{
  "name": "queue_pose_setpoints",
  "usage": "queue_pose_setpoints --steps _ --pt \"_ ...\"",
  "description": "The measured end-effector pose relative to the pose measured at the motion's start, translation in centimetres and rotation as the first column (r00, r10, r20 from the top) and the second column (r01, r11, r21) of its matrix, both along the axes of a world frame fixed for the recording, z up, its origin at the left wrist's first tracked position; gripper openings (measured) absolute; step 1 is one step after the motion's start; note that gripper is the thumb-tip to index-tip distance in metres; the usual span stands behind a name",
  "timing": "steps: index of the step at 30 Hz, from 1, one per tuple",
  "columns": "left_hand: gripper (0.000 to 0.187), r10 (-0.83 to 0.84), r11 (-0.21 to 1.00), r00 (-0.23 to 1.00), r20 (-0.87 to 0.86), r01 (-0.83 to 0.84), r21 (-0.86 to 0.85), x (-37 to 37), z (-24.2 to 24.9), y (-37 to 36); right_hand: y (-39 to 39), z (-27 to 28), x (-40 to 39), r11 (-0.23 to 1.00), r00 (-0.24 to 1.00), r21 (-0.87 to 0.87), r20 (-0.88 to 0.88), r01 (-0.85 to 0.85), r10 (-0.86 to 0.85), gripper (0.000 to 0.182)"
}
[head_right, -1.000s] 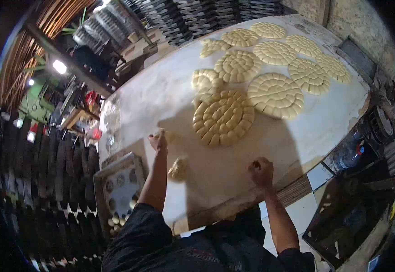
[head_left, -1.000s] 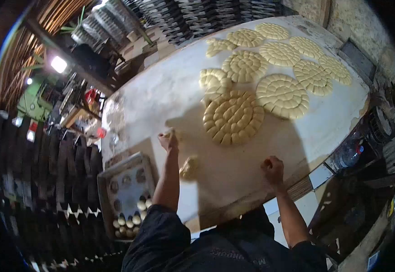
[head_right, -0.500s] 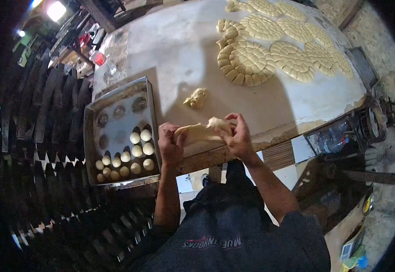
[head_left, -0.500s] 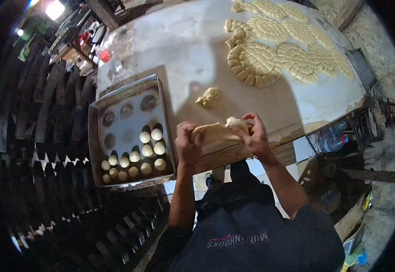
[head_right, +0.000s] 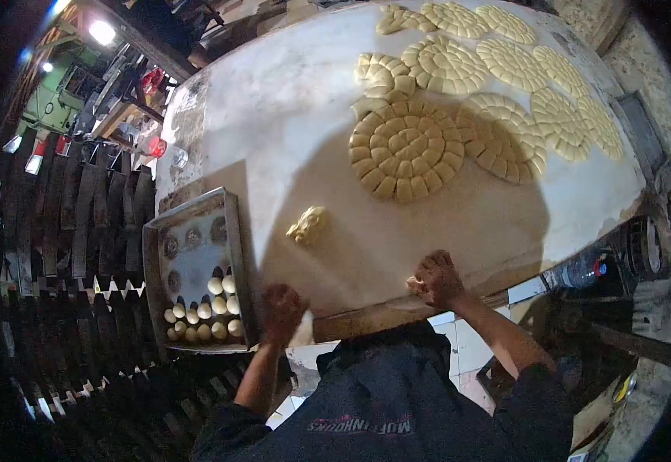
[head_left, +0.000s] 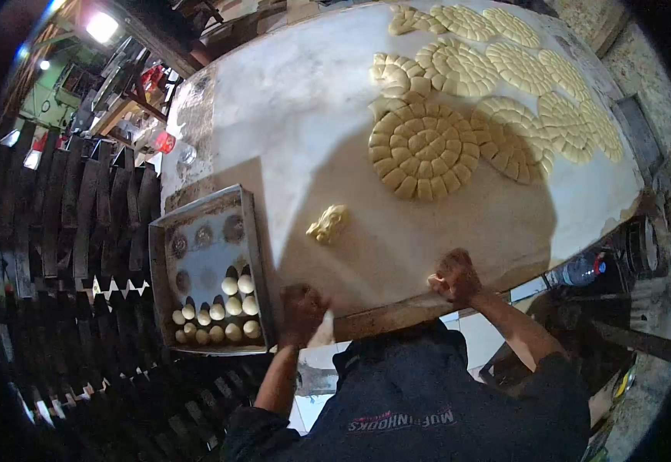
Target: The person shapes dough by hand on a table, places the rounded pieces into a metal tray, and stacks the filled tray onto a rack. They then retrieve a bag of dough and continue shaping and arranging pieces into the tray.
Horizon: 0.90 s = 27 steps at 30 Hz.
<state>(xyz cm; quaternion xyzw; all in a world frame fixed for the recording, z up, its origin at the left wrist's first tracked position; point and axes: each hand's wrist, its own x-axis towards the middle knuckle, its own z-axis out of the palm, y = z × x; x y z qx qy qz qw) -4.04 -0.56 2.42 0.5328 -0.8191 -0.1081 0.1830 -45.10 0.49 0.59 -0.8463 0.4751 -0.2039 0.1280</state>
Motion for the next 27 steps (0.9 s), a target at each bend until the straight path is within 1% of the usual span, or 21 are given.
queue_pose_setpoints --steps 1,2,3,5,6,7,8,9,10,12,13,15,16,17,19,21,23,24,25,26,27 --pt "0.022 0.056 0.998 0.995 0.088 -0.058 0.027 -1.0 1.3 -1.5 -1.8 -0.5 -0.5 1.0 1.0 0.007 0.007 -0.008 0.008 0.032" --pt "0.02 0.147 0.988 0.989 -0.001 -0.147 -0.034 -2.0 1.6 -3.6 -4.4 -0.8 -0.3 0.999 0.999 -0.053 -0.034 0.004 -0.006 0.032" --pt "0.02 0.16 0.987 0.987 0.009 -0.16 -0.026 -3.6 1.7 -5.0 -6.2 -1.2 0.6 0.994 0.997 -0.112 -0.072 0.011 -0.019 0.032" --pt "0.017 0.279 0.958 0.917 -0.285 -0.246 0.149 -8.5 3.2 -6.2 -7.3 -2.5 4.9 0.999 0.999 -0.031 0.026 0.02 -0.02 0.032" --pt "0.013 0.22 0.971 0.925 -0.309 -0.176 0.163 -10.3 3.6 -5.7 -7.5 -2.7 7.1 0.999 0.993 0.032 0.109 0.035 -0.039 0.032" --pt "0.015 0.237 0.949 0.915 -0.326 -0.146 0.28 -10.9 1.6 -4.9 -6.6 -2.6 9.1 0.999 0.996 -0.018 0.08 -0.032 0.033 0.034" --pt "0.012 0.157 0.983 0.935 -0.317 -0.119 0.138 -11.5 -1.1 -3.0 -4.9 -2.5 10.4 0.992 0.993 -0.075 0.046 -0.101 0.105 0.035" --pt "0.014 0.085 0.987 0.984 -0.155 -0.062 0.147 -10.0 -5.8 0.1 -2.9 -1.8 10.0 0.975 0.971 -0.028 0.097 -0.219 0.221 0.036" --pt "0.024 -0.03 0.999 0.986 0.162 0.033 -0.014 -8.6 -5.9 2.9 -1.6 -1.1 8.7 0.942 0.932 0.007 0.148 -0.336 0.331 0.037" --pt "0.035 -0.115 0.99 0.992 0.043 0.111 0.092 -3.8 -6.4 5.3 -2.0 -1.0 4.2 0.834 0.831 0.001 0.081 -0.552 0.55 0.035" --pt "0.032 0.023 0.994 1.0 -0.018 -0.021 0.109 -0.4 -9.5 4.3 -3.7 -1.1 2.8 0.826 0.823 -0.024 0.073 -0.563 0.563 0.035" --pt "0.027 0.31 0.937 0.928 -0.205 -0.262 0.23 3.5 -14.4 1.6 -7.6 -1.0 1.1 0.925 0.918 0.078 -0.115 -0.372 0.379 0.035" --pt "0.024 0.458 0.876 0.83 -0.319 -0.358 0.324 4.1 -16.1 -0.2 -9.8 -0.1 2.2 0.952 0.954 -0.1 -0.111 -0.288 0.277 0.036" --pt "0.021 0.413 0.909 0.837 -0.36 -0.352 0.224 1.8 -13.3 -4.1 -10.8 -0.3 4.1 0.947 0.951 -0.119 -0.119 -0.298 0.284 0.036" --pt "0.018 0.366 0.92 0.902 -0.229 -0.388 -0.058 -5.7 -4.4 -8.7 -11.0 -0.9 8.0 0.967 0.977 -0.141 -0.017 -0.214 0.214 0.033" --pt "0.021 0.388 0.916 0.874 -0.293 -0.401 0.016 -9.3 -2.3 -6.9 -9.0 -0.7 10.9 0.982 0.984 -0.101 0.061 -0.158 0.165 0.03" --pt "0.019 0.23 0.973 0.945 -0.234 -0.231 0.021 -10.3 1.2 -3.2 -6.6 -0.5 10.5 0.989 0.985 -0.062 0.105 -0.131 0.137 0.028" --pt "0.019 0.049 0.997 0.99 -0.134 -0.057 -0.056 -7.9 -1.0 -1.2 -5.9 -0.3 8.3 0.954 0.944 -0.012 0.134 -0.301 0.3 0.027" --pt "0.019 0.057 0.996 0.989 -0.137 -0.066 -0.063 -5.3 -1.9 -0.8 -5.9 -0.6 5.9 0.885 0.876 0.037 0.168 -0.464 0.453 0.026" --pt "0.017 0.029 0.995 0.998 0.052 -0.024 -0.098 -2.5 -2.6 0.0 -7.2 -1.3 3.3 0.855 0.871 0.163 0.087 -0.492 0.484 0.027" --pt "0.015 0.006 0.993 0.971 0.24 0.022 -0.117 -0.1 -3.6 0.8 -8.6 -1.2 2.9 0.893 0.913 0.194 0.06 -0.406 0.403 0.027"
